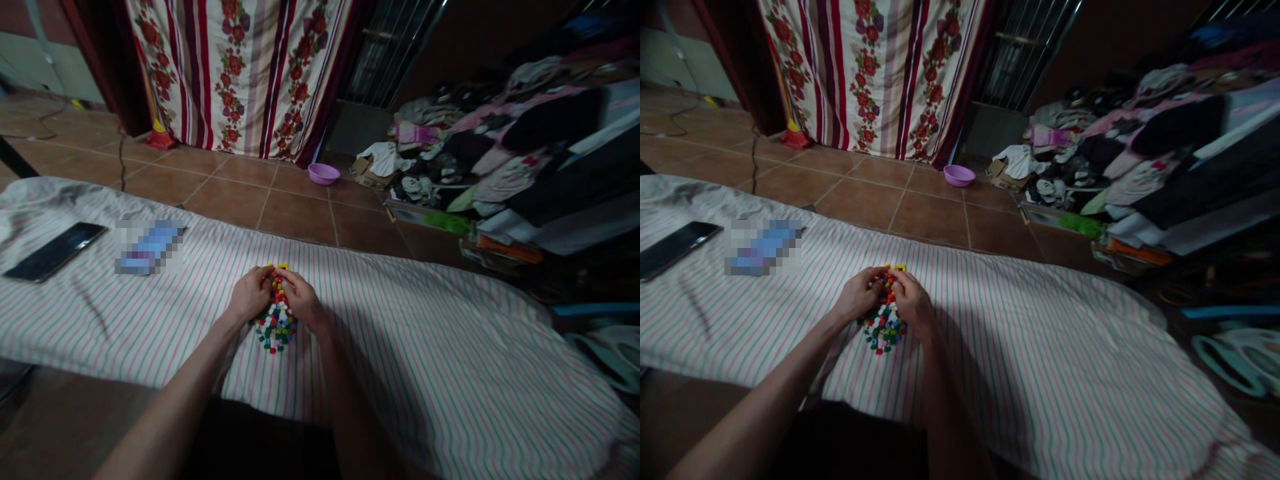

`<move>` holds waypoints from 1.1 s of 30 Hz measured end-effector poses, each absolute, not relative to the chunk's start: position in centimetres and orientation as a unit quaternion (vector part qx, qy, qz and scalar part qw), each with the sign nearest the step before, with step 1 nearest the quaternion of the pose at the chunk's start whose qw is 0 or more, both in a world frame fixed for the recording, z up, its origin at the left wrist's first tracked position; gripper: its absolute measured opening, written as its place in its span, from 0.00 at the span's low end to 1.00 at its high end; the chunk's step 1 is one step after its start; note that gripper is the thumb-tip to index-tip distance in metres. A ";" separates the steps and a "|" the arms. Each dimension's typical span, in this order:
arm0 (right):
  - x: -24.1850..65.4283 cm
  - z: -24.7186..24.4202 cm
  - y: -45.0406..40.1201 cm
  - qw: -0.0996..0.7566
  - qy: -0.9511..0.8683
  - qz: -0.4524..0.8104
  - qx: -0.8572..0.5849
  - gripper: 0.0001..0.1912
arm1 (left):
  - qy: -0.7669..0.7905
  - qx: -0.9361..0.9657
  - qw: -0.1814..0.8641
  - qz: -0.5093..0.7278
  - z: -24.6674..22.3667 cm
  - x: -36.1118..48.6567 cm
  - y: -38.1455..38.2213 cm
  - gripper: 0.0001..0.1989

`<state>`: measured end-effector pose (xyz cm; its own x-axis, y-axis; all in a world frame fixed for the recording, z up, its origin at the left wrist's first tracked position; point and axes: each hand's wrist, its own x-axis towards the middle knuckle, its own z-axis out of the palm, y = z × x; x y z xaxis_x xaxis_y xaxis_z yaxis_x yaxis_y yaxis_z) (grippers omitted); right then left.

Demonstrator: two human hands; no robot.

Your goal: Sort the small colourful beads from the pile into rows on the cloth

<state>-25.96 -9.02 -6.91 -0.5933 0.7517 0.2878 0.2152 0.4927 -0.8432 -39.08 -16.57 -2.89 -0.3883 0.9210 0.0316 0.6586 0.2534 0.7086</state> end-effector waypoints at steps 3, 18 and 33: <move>-25.8 -6.1 -9.5 0.331 -0.792 0.417 -0.299 0.20 | 0.741 0.527 0.197 0.365 -3.1 -39.5 -17.3 0.22; -21.8 -3.3 -11.7 0.235 -0.858 0.346 -0.298 0.15 | 0.599 0.706 0.086 0.368 -4.4 -40.7 -23.1 0.18; -21.8 -4.6 -13.6 0.141 -0.881 0.284 -0.350 0.28 | 0.686 0.671 0.028 0.281 -6.4 -39.3 -23.8 0.33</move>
<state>-21.79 -13.61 -4.63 -0.7149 0.6974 0.0504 0.5366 0.5935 -0.5999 -39.26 -23.77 -6.41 -0.0986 0.9354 0.3396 0.9042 -0.0583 0.4231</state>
